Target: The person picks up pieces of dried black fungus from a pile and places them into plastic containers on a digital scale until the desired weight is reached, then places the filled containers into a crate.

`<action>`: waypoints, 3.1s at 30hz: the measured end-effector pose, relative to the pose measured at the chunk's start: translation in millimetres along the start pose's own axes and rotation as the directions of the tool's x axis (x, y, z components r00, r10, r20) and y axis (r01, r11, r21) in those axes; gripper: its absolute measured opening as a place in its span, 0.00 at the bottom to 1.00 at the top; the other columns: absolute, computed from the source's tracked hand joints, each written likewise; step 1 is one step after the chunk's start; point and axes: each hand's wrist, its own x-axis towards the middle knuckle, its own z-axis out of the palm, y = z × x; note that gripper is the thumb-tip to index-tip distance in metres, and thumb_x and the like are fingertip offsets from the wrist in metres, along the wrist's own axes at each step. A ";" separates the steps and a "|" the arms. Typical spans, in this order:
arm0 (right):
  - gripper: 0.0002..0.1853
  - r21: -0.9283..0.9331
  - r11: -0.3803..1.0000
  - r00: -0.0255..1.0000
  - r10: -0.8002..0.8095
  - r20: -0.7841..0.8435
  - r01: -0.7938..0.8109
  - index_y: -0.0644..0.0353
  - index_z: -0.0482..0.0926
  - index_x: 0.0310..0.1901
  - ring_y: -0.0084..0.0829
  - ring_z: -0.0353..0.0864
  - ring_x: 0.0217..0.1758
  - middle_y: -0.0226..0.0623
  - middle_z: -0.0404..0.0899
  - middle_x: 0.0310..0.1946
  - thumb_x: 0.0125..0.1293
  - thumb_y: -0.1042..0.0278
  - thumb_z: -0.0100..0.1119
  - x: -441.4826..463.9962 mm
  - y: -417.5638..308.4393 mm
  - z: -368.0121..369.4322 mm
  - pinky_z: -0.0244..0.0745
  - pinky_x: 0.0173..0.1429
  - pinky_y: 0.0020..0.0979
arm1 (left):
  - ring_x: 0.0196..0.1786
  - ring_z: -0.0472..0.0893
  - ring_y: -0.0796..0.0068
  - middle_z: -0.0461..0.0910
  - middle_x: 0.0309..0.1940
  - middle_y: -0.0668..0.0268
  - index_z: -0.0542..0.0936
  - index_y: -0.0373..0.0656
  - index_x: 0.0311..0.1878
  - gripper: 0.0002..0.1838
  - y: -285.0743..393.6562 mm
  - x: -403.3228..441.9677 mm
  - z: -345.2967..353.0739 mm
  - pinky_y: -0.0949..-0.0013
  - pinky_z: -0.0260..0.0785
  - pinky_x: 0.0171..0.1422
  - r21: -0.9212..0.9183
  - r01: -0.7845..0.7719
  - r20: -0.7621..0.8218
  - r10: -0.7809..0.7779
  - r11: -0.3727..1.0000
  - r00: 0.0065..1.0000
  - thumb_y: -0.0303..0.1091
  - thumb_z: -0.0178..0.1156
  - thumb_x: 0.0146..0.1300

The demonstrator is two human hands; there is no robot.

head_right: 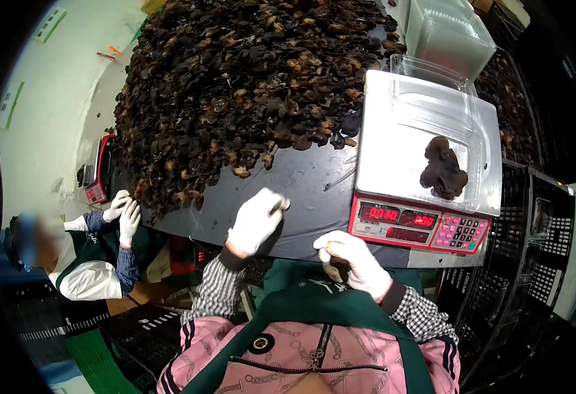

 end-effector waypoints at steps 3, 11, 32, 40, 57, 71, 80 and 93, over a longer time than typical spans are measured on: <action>0.10 -0.231 0.943 0.969 -0.246 0.008 0.241 0.64 0.82 0.52 0.21 0.72 0.21 0.34 0.79 0.28 0.73 0.75 0.56 -23.9 -46.8 13.8 0.64 0.24 0.23 | 0.39 0.84 0.57 0.81 0.34 0.60 0.87 0.46 0.41 0.08 -11.1 -57.6 -39.0 0.61 0.77 0.46 0.127 0.098 0.132 -0.115 0.987 0.985 0.27 0.65 0.59; 0.15 -0.967 -0.075 0.190 -0.974 0.123 0.243 0.64 0.81 0.59 0.24 0.82 0.43 0.36 0.85 0.44 0.73 0.79 0.61 -52.5 -156.3 -24.3 0.77 0.49 0.24 | 0.50 0.84 0.57 0.85 0.46 0.56 0.87 0.43 0.53 0.15 -25.0 -0.8 -85.2 0.61 0.77 0.53 0.176 0.000 -0.287 0.051 0.984 0.957 0.35 0.69 0.64; 0.10 -0.791 -0.272 0.391 -0.752 0.530 0.548 0.66 0.83 0.41 0.46 0.86 0.44 0.45 0.85 0.39 0.56 0.82 0.63 -23.5 -71.0 23.2 0.81 0.54 0.41 | 0.70 0.72 0.36 0.72 0.71 0.43 0.87 0.50 0.51 0.20 15.5 22.5 25.1 0.44 0.65 0.72 0.213 -0.146 -0.238 0.196 0.966 0.951 0.30 0.74 0.53; 0.08 -0.817 0.109 0.651 -0.668 0.362 0.566 0.67 0.82 0.41 0.42 0.86 0.46 0.45 0.85 0.41 0.60 0.84 0.64 -7.4 -17.5 9.9 0.81 0.53 0.37 | 0.77 0.65 0.45 0.66 0.77 0.48 0.83 0.44 0.60 0.22 -44.8 15.2 -10.7 0.48 0.56 0.82 0.116 0.196 -0.576 -0.095 0.974 0.812 0.24 0.62 0.61; 0.31 0.006 1.000 0.998 -0.016 0.056 0.015 0.55 0.54 0.79 0.38 0.85 0.58 0.44 0.72 0.66 0.84 0.52 0.46 26.0 14.6 6.8 0.85 0.54 0.39 | 0.41 0.86 0.62 0.87 0.41 0.57 0.87 0.36 0.51 0.13 46.0 7.8 -0.1 0.65 0.79 0.49 -0.383 0.175 -0.152 -0.248 0.907 0.957 0.26 0.68 0.64; 0.20 -0.052 0.998 0.989 0.023 -0.144 -0.031 0.63 0.79 0.44 0.27 0.69 0.21 0.32 0.71 0.24 0.80 0.50 0.56 32.8 20.2 3.4 0.66 0.26 0.30 | 0.43 0.81 0.61 0.82 0.36 0.66 0.84 0.44 0.42 0.10 7.8 44.7 23.7 0.58 0.73 0.51 0.351 -0.157 -0.330 0.279 0.923 0.902 0.24 0.68 0.55; 0.20 -0.051 0.999 1.000 0.017 -0.017 -0.018 0.63 0.83 0.40 0.32 0.85 0.39 0.41 0.83 0.38 0.79 0.52 0.57 29.0 24.4 -2.6 0.80 0.40 0.32 | 0.50 0.84 0.59 0.87 0.48 0.60 0.87 0.40 0.50 0.14 37.4 -16.4 13.9 0.60 0.76 0.58 -0.036 -0.132 -0.281 0.116 0.991 0.953 0.25 0.69 0.60; 0.29 0.081 0.996 0.996 0.037 0.085 -0.044 0.61 0.68 0.72 0.38 0.86 0.46 0.45 0.85 0.51 0.69 0.69 0.52 17.1 27.0 -8.6 0.83 0.51 0.41 | 0.44 0.86 0.64 0.86 0.46 0.58 0.85 0.38 0.51 0.14 23.3 11.3 5.2 0.68 0.79 0.51 -0.177 0.034 -0.297 -0.086 0.984 0.951 0.22 0.68 0.62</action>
